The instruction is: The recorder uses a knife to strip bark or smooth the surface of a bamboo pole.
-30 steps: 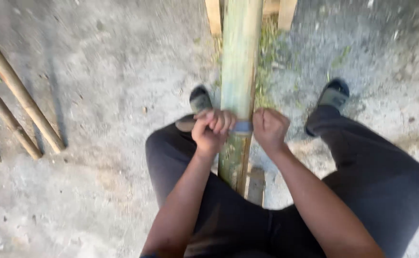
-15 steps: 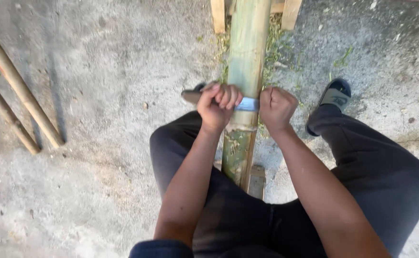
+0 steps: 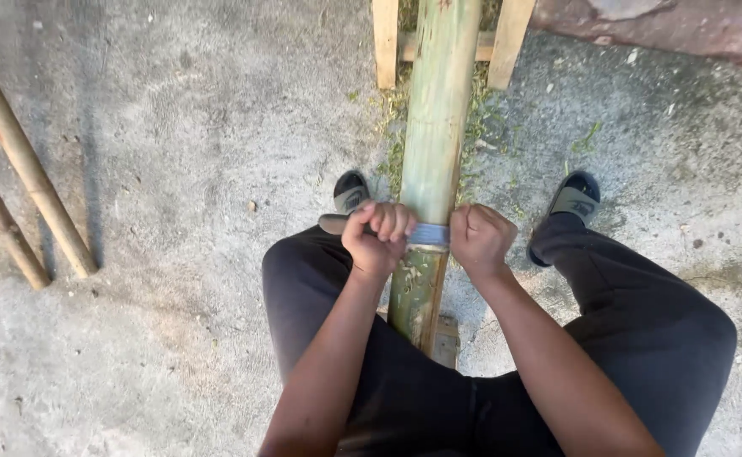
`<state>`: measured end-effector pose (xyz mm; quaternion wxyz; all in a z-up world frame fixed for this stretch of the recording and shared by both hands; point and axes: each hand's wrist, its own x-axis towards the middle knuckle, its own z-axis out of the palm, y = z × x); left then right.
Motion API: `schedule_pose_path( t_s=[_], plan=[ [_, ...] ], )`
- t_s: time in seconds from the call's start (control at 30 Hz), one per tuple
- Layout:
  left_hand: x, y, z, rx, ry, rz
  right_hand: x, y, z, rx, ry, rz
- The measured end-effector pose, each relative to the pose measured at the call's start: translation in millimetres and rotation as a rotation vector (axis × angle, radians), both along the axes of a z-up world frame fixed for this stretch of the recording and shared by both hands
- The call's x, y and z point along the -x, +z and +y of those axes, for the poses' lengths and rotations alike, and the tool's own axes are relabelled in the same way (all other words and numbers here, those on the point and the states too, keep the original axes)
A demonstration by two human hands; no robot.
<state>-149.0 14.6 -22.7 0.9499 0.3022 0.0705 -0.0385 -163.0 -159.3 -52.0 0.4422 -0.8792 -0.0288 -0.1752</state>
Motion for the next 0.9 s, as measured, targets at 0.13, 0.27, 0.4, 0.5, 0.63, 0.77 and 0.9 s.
schedule_pose_path(
  t_s=[0.13,0.27,0.4,0.5,0.63,0.77,0.9],
  plan=[
    [-21,2,2,0.06,0.043,0.02,-29,-11,3,0.061,0.048,-0.047],
    [-2,1,8,0.103,0.04,0.053,-10,11,8,0.065,0.023,-0.063],
    [-15,-1,9,0.167,0.06,0.108,-32,4,7,0.073,0.023,0.018],
    [-24,0,8,0.154,0.055,0.063,-32,17,7,0.134,0.016,-0.025],
    [-8,-7,12,0.187,0.089,0.04,-17,17,6,0.134,0.096,-0.124],
    [-24,-14,7,0.255,0.097,0.133,-28,20,4,0.17,0.053,0.01],
    [11,-7,6,0.276,0.063,0.124,2,30,4,0.141,0.102,-0.112]
  ],
)
